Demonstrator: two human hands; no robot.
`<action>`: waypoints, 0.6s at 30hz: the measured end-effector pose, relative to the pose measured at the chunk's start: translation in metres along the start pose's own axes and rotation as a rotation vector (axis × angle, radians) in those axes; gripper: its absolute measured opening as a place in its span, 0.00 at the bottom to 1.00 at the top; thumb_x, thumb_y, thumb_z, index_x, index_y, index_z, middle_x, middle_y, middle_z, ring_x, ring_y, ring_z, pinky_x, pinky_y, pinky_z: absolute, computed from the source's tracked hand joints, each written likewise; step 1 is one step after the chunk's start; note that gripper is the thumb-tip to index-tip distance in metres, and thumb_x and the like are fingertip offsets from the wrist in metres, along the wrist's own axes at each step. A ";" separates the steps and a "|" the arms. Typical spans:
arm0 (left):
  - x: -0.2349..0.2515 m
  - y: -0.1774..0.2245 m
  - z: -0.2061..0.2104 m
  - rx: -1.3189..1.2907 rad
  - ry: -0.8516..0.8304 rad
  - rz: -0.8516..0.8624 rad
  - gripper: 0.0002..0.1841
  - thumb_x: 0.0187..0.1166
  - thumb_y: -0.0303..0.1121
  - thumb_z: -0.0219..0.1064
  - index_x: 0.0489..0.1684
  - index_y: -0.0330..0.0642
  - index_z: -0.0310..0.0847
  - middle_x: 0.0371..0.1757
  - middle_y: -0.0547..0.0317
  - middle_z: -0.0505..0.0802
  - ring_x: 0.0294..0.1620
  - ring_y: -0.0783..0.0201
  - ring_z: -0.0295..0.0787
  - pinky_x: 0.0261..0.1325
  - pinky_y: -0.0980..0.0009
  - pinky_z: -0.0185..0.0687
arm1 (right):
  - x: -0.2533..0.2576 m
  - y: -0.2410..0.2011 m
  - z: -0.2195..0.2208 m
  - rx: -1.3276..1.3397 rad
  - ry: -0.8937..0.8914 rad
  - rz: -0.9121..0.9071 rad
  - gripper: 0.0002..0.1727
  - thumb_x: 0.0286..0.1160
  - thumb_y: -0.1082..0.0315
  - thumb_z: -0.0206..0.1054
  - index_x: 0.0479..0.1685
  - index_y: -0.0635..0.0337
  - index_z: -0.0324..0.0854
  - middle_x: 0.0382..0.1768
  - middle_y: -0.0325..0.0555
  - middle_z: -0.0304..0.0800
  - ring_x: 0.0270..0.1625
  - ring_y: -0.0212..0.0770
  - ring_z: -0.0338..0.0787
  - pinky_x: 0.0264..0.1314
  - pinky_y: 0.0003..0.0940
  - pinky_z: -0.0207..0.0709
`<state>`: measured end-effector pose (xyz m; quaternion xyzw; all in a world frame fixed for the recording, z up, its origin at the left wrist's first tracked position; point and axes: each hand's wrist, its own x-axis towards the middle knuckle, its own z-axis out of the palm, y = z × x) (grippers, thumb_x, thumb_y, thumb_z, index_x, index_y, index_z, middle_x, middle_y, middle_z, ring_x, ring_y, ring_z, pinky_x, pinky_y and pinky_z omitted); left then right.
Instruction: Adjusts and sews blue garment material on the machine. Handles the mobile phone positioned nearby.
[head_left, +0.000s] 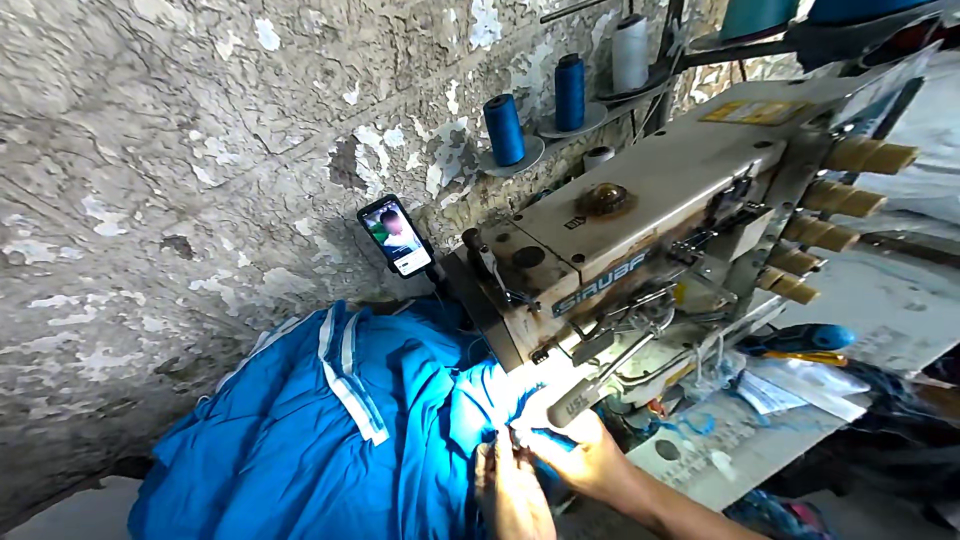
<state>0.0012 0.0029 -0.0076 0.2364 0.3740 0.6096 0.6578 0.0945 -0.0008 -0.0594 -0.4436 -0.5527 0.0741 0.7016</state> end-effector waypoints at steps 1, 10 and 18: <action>0.000 0.000 -0.001 0.021 -0.011 0.006 0.12 0.86 0.18 0.51 0.33 0.41 0.76 0.30 0.64 0.90 0.32 0.73 0.91 0.43 0.78 0.90 | 0.001 -0.001 -0.001 0.003 0.007 0.013 0.08 0.70 0.64 0.74 0.36 0.59 0.91 0.39 0.39 0.96 0.49 0.21 0.91 0.59 0.19 0.84; -0.002 -0.011 -0.003 0.169 -0.052 0.292 0.13 0.76 0.11 0.56 0.30 0.41 0.74 0.26 0.67 0.89 0.31 0.75 0.90 0.44 0.77 0.90 | 0.003 -0.007 -0.015 0.050 -0.018 0.087 0.07 0.64 0.67 0.75 0.35 0.61 0.91 0.38 0.35 0.96 0.48 0.15 0.90 0.58 0.13 0.82; 0.006 -0.020 -0.016 0.287 -0.230 0.690 0.15 0.68 0.09 0.63 0.37 0.43 0.82 0.38 0.72 0.94 0.42 0.79 0.92 0.49 0.80 0.90 | 0.004 -0.012 -0.025 0.001 -0.133 0.107 0.11 0.65 0.63 0.75 0.35 0.64 0.89 0.35 0.39 0.94 0.45 0.14 0.88 0.54 0.12 0.80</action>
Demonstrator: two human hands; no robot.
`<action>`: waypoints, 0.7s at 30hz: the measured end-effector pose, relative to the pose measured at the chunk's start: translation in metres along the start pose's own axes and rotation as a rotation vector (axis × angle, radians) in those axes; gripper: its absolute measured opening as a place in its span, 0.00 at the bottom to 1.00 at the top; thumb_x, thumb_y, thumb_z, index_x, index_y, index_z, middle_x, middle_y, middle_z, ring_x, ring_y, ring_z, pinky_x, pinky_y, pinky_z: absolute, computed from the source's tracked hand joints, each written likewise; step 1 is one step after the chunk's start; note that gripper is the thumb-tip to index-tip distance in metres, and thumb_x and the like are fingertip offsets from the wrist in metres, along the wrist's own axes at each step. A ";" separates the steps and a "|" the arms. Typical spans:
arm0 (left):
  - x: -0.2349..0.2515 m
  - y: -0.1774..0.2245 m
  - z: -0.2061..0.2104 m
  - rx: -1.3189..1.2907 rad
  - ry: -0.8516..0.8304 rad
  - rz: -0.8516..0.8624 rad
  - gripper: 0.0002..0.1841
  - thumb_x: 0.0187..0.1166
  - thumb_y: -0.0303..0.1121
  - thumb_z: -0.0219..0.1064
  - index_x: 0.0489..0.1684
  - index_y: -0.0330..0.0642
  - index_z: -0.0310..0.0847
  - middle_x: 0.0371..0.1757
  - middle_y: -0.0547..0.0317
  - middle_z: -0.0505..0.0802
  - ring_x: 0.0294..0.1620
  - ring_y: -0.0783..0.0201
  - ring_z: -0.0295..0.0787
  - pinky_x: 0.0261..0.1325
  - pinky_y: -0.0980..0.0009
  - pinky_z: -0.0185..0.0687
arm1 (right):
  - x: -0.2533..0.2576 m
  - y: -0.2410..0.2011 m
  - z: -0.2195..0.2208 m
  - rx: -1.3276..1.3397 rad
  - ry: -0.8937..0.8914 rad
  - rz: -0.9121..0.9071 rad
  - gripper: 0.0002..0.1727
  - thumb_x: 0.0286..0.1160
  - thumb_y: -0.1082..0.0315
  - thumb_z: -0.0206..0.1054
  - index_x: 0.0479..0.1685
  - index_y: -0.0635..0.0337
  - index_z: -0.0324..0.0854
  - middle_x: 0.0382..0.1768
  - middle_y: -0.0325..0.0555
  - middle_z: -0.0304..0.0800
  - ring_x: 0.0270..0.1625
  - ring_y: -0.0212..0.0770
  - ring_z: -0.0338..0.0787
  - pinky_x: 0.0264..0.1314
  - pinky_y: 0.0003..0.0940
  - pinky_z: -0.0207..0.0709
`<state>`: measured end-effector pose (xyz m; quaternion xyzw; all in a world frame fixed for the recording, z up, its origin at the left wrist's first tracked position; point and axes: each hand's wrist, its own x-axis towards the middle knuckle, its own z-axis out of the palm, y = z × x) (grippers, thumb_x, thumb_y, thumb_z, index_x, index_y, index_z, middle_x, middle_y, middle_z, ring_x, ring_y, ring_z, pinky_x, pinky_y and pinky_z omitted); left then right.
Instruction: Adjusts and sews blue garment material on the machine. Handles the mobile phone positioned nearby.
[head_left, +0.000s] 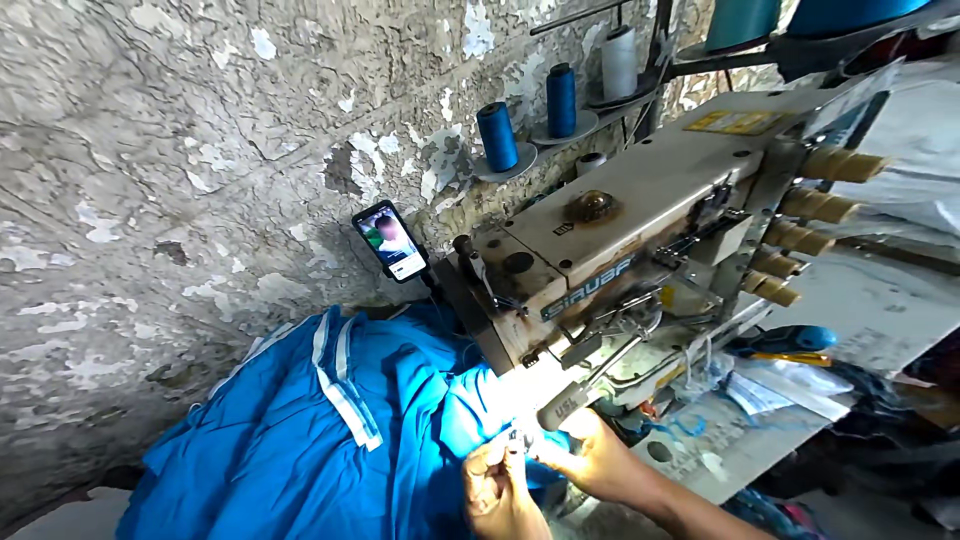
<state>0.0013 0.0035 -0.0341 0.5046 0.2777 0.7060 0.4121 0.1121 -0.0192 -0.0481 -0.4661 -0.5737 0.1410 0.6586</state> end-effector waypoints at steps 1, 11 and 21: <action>-0.001 0.000 0.000 -0.011 -0.008 0.009 0.15 0.69 0.09 0.64 0.37 0.44 0.82 0.38 0.73 0.94 0.43 0.80 0.92 0.50 0.80 0.89 | 0.001 0.000 0.000 -0.002 0.003 -0.007 0.10 0.66 0.64 0.75 0.34 0.63 0.90 0.35 0.39 0.94 0.45 0.14 0.88 0.54 0.12 0.80; 0.000 0.001 -0.011 0.081 -0.195 -0.146 0.12 0.71 0.14 0.62 0.46 0.33 0.87 0.46 0.68 0.95 0.51 0.76 0.92 0.59 0.76 0.88 | 0.010 -0.016 -0.003 0.164 0.099 0.227 0.04 0.57 0.69 0.79 0.26 0.54 0.89 0.28 0.23 0.91 0.35 0.10 0.86 0.43 0.10 0.81; 0.008 0.006 -0.011 -0.067 -0.195 -0.353 0.15 0.74 0.14 0.55 0.31 0.41 0.88 0.34 0.68 0.93 0.40 0.74 0.91 0.53 0.73 0.89 | 0.011 -0.015 -0.005 0.080 0.033 0.178 0.08 0.58 0.64 0.80 0.27 0.57 0.89 0.27 0.25 0.90 0.34 0.09 0.84 0.41 0.09 0.79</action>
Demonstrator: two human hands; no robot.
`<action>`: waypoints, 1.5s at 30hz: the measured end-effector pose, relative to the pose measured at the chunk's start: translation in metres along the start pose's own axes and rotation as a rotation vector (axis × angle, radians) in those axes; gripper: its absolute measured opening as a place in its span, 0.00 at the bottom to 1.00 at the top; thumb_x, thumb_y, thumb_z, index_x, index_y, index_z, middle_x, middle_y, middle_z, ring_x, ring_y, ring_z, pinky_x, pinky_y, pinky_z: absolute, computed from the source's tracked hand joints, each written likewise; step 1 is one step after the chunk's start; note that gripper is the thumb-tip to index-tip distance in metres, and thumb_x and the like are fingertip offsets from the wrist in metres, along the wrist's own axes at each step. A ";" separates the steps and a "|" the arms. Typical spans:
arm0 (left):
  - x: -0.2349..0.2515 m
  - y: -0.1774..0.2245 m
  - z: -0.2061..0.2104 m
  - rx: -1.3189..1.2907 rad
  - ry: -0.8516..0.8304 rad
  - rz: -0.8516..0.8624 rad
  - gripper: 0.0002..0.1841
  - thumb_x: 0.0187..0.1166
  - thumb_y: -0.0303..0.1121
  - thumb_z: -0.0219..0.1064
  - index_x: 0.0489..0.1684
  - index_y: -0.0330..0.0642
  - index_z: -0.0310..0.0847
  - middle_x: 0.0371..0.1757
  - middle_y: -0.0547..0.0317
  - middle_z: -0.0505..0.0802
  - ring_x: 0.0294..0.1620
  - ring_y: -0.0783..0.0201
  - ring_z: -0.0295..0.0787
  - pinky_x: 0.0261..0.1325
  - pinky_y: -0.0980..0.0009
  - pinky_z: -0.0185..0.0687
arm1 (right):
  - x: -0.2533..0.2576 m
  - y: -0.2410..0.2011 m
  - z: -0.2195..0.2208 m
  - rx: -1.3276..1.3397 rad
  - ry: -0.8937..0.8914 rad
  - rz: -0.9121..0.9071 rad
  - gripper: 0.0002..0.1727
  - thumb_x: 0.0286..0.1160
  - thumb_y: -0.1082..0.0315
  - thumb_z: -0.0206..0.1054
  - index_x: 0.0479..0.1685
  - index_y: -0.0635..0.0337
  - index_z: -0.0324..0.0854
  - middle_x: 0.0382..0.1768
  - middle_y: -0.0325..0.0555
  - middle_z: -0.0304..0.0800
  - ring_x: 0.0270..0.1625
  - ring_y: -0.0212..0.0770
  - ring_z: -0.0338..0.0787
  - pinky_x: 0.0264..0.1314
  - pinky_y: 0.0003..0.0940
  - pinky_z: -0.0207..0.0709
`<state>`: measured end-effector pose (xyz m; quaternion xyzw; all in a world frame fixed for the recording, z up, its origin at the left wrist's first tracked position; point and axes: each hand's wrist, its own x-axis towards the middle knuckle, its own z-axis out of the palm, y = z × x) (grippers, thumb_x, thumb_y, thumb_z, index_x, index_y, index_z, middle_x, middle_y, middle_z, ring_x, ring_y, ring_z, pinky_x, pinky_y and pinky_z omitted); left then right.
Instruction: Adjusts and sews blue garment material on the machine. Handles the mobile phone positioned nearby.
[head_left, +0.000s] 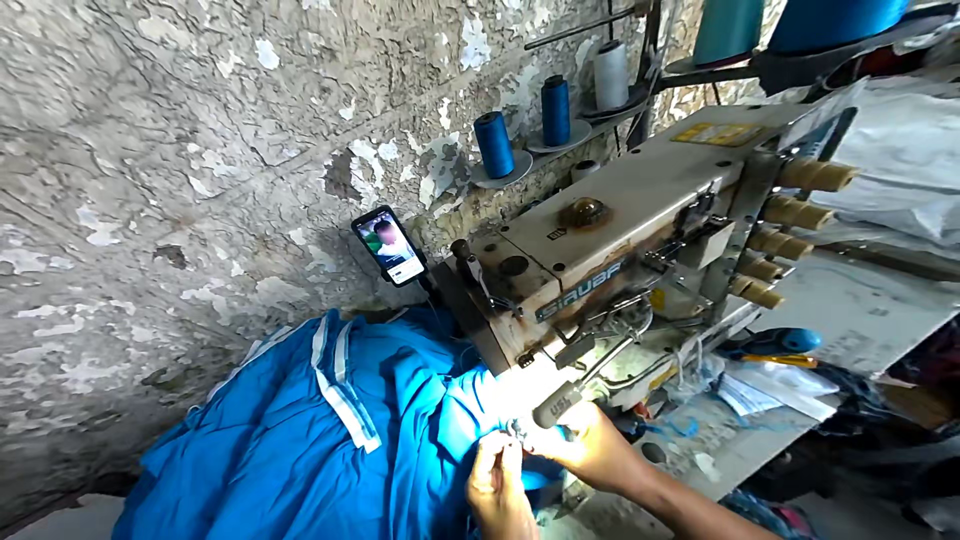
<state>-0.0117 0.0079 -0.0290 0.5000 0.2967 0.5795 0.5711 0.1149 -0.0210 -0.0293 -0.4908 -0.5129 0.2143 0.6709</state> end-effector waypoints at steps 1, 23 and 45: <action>0.000 -0.001 0.000 0.015 -0.001 0.010 0.15 0.74 0.14 0.55 0.31 0.41 0.88 0.33 0.68 0.93 0.39 0.75 0.91 0.52 0.74 0.88 | 0.000 0.001 -0.001 -0.031 -0.018 -0.017 0.09 0.60 0.63 0.79 0.29 0.59 0.90 0.29 0.28 0.92 0.36 0.09 0.85 0.43 0.10 0.80; 0.013 0.005 -0.012 0.325 -0.137 0.331 0.11 0.72 0.15 0.63 0.49 0.32 0.82 0.43 0.66 0.92 0.42 0.76 0.91 0.49 0.77 0.91 | 0.006 0.000 -0.005 -0.132 -0.060 -0.110 0.11 0.64 0.61 0.77 0.34 0.62 0.91 0.34 0.38 0.95 0.41 0.16 0.89 0.49 0.14 0.82; 0.020 0.003 -0.020 0.648 -0.192 0.463 0.04 0.65 0.20 0.71 0.31 0.28 0.91 0.36 0.54 0.94 0.39 0.79 0.91 0.50 0.85 0.87 | 0.000 0.002 -0.003 -0.094 -0.035 0.024 0.10 0.65 0.63 0.74 0.28 0.63 0.87 0.28 0.35 0.89 0.35 0.14 0.83 0.43 0.12 0.76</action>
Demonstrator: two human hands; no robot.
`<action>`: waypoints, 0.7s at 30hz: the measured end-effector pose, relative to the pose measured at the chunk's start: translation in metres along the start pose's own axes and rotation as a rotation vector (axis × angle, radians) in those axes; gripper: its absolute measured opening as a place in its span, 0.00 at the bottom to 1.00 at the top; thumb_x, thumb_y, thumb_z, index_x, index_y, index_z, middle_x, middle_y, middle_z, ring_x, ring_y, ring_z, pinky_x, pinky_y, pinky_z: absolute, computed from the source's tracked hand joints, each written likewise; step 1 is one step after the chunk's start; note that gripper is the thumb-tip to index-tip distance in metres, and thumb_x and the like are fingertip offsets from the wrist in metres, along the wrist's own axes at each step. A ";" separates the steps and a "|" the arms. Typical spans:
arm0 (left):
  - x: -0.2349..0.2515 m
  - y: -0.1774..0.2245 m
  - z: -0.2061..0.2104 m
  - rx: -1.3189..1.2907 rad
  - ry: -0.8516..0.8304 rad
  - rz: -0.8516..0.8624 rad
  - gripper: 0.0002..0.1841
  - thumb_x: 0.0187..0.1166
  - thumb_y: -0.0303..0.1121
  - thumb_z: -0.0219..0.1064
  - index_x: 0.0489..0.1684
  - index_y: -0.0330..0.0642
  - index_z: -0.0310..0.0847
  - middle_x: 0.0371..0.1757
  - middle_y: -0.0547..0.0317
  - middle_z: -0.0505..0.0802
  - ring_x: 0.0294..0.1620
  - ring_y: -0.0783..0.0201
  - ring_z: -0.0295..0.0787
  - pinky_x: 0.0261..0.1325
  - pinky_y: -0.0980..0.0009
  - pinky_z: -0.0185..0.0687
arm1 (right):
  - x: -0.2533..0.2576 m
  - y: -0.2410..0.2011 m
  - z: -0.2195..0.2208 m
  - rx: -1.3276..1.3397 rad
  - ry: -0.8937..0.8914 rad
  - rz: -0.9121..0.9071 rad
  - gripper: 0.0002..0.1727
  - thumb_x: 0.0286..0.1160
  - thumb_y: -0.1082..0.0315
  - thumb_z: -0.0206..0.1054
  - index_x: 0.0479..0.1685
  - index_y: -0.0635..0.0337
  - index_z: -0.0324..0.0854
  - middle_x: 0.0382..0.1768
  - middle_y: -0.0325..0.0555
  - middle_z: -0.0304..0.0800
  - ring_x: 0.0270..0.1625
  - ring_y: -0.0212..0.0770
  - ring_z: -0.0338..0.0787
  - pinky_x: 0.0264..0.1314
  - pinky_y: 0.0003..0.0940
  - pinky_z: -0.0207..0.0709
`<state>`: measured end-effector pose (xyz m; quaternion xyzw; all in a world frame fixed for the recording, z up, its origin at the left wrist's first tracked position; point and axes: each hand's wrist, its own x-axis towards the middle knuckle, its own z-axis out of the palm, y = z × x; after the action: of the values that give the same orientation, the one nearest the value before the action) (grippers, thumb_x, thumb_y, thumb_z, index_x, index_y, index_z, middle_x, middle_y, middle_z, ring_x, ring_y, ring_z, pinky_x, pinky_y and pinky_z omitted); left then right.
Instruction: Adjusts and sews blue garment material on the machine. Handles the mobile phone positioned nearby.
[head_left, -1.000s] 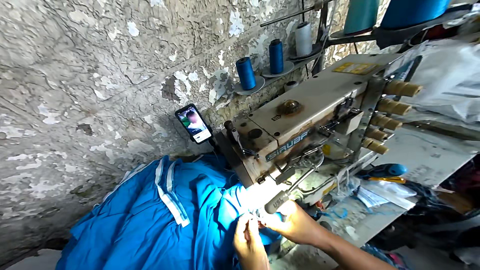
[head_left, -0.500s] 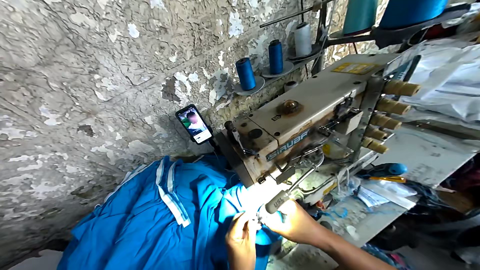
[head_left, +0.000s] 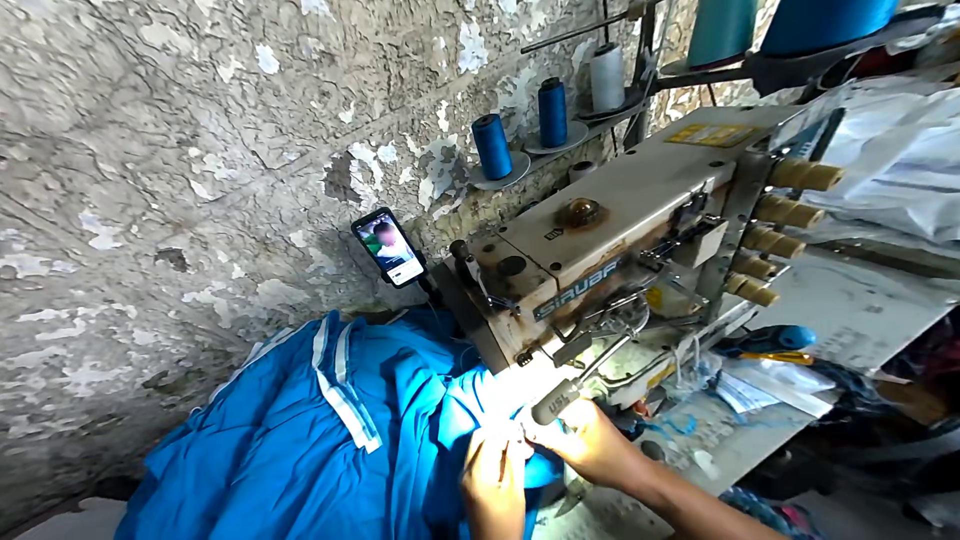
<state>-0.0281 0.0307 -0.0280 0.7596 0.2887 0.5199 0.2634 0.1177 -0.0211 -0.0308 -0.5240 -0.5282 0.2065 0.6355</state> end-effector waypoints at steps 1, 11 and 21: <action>0.001 0.002 -0.001 0.017 -0.014 -0.013 0.04 0.65 0.20 0.71 0.31 0.28 0.91 0.35 0.55 0.94 0.39 0.80 0.90 0.50 0.86 0.85 | 0.000 -0.002 0.000 0.005 0.001 0.027 0.10 0.65 0.63 0.74 0.28 0.63 0.87 0.27 0.34 0.89 0.34 0.13 0.83 0.43 0.11 0.76; 0.000 0.010 -0.006 -0.038 0.021 -0.195 0.04 0.59 0.18 0.72 0.29 0.28 0.88 0.30 0.57 0.92 0.31 0.79 0.90 0.40 0.83 0.89 | 0.003 -0.021 0.001 -0.102 -0.038 0.153 0.15 0.70 0.62 0.71 0.45 0.66 0.89 0.41 0.45 0.94 0.49 0.27 0.89 0.58 0.24 0.80; 0.012 0.037 -0.014 -1.131 0.068 -1.089 0.25 0.91 0.27 0.37 0.32 0.38 0.84 0.27 0.59 0.91 0.26 0.72 0.89 0.37 0.80 0.87 | 0.001 -0.011 0.005 0.046 -0.035 0.061 0.12 0.67 0.68 0.70 0.42 0.69 0.87 0.39 0.39 0.92 0.46 0.17 0.87 0.56 0.15 0.79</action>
<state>-0.0314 0.0151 0.0097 0.2453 0.3196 0.4086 0.8190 0.1100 -0.0223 -0.0210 -0.5213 -0.5182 0.2468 0.6316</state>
